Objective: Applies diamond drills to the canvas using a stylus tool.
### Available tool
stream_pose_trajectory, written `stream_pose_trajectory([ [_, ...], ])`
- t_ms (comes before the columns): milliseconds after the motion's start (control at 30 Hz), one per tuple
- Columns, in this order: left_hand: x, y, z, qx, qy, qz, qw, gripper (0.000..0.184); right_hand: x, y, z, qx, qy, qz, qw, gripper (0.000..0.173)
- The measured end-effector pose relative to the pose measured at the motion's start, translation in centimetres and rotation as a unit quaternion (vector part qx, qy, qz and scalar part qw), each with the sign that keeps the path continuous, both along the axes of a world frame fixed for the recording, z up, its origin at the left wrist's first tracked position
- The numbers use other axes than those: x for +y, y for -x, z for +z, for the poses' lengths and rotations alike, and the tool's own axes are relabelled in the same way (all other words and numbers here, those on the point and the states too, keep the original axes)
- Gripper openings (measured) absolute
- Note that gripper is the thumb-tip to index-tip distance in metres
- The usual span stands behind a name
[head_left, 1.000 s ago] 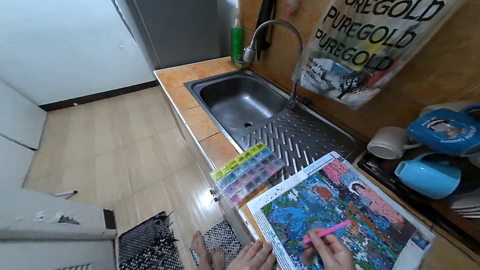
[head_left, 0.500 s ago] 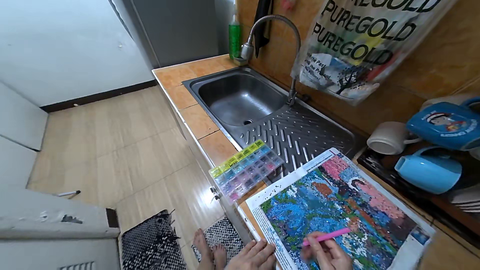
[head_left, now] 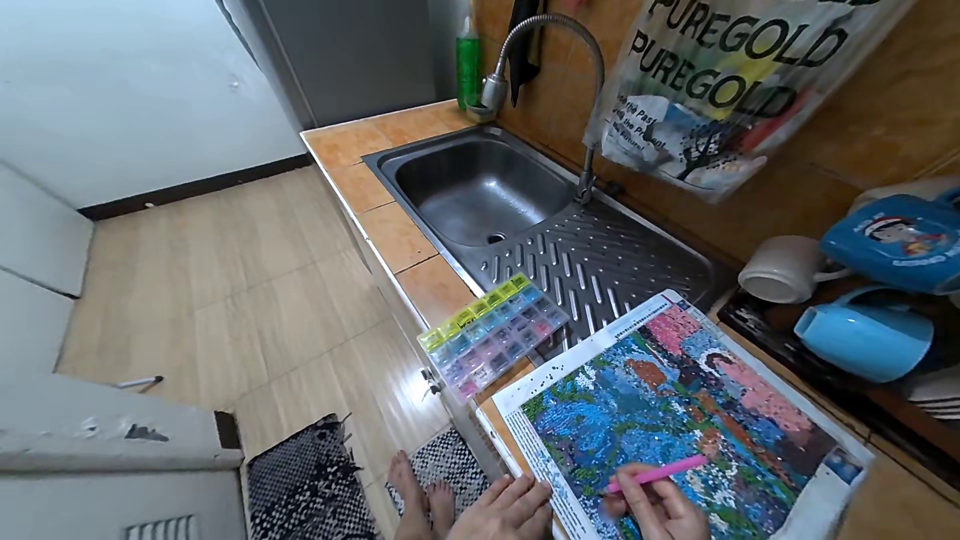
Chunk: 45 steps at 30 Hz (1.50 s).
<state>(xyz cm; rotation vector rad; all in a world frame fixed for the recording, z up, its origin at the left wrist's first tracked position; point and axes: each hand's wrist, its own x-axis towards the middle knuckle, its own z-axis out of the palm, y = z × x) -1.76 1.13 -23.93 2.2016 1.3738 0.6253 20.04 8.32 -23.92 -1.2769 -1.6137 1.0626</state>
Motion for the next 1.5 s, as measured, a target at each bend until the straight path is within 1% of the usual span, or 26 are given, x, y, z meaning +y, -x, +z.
stream_pose_trajectory([
  [100, -0.1, 0.0, -0.6, 0.003, -0.011, -0.001, 1.0, 0.034, -0.1, 0.0, 0.0, 0.003, 0.001, -0.001, 1.0, 0.015],
  [467, -0.1, 0.1, -0.4, -0.002, -0.003, -0.001, 1.0, 0.034, -0.1, -0.1, -0.1, -0.002, 0.0, 0.004, 1.0, 0.015],
  [667, 0.0, 0.0, 0.3, -0.014, 0.022, 0.001, 1.0, 0.034, -0.1, -0.1, -0.3, -0.012, -0.015, 0.011, 1.0, 0.017],
  [1000, -0.1, 0.0, 0.2, -0.016, 0.018, 0.007, 1.0, 0.034, -0.1, -0.2, -0.6, -0.042, -0.042, 0.025, 0.998, 0.017],
  [1167, -0.1, 0.0, 0.2, -0.013, 0.016, 0.005, 1.0, 0.034, 0.0, -0.4, -0.5, -0.074, -0.075, 0.047, 0.993, 0.018],
  [1300, -0.1, 0.0, -0.1, -0.012, 0.009, 0.001, 1.0, 0.033, 0.0, -0.4, -0.7, -0.116, -0.178, 0.092, 0.973, 0.015],
  [1367, 0.0, 0.1, -0.4, -0.011, 0.007, -0.004, 1.0, 0.034, 0.0, -0.4, -0.9, -0.124, -0.204, 0.103, 0.965, 0.014],
  [1433, 0.0, 0.1, -0.7, -0.011, 0.004, -0.004, 1.0, 0.034, 0.0, -0.3, -0.6, -0.143, -0.204, 0.11, 0.962, 0.013],
  [1500, 0.0, 0.2, -0.7, -0.01, 0.008, -0.006, 1.0, 0.034, 0.1, -0.3, -0.1, -0.145, -0.172, 0.109, 0.968, 0.013],
])
